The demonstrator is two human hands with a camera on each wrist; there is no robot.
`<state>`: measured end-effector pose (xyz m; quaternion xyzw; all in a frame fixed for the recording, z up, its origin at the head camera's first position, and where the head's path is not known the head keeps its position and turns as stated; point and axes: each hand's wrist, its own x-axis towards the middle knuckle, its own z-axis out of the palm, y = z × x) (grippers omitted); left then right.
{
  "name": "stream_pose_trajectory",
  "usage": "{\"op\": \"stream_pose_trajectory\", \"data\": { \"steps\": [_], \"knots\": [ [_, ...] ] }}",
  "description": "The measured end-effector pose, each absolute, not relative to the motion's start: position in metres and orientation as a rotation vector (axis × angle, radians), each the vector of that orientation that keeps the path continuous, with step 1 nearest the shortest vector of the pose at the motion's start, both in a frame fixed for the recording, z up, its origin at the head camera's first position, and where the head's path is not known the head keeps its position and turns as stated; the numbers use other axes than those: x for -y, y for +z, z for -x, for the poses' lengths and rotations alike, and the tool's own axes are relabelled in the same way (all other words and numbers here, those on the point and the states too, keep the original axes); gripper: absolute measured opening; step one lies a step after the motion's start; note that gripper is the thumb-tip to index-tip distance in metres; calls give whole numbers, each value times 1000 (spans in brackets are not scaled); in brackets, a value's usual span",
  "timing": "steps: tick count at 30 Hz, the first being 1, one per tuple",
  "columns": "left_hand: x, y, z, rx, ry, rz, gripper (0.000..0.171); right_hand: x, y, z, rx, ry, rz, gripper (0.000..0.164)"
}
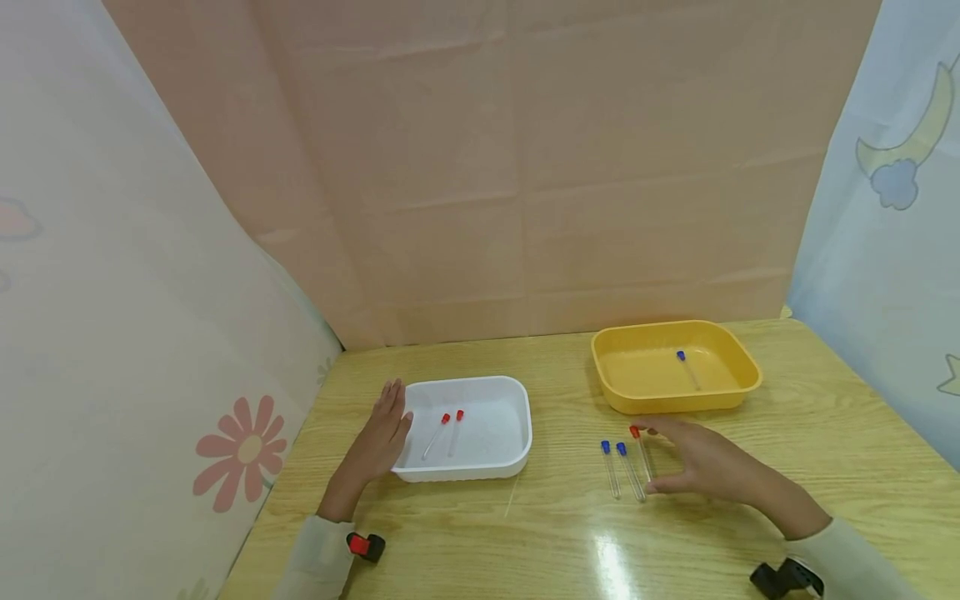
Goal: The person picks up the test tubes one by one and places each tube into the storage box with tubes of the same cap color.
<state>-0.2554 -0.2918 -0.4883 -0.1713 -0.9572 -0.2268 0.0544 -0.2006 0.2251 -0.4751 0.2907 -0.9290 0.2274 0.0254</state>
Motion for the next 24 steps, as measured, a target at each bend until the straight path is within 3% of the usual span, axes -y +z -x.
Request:
{"op": "stream_pose_trajectory", "data": {
  "steps": [24],
  "knots": [
    [291,-487,254,2913,-697,513,60,-198,-453,187,2779,926,-1027,86]
  ]
}}
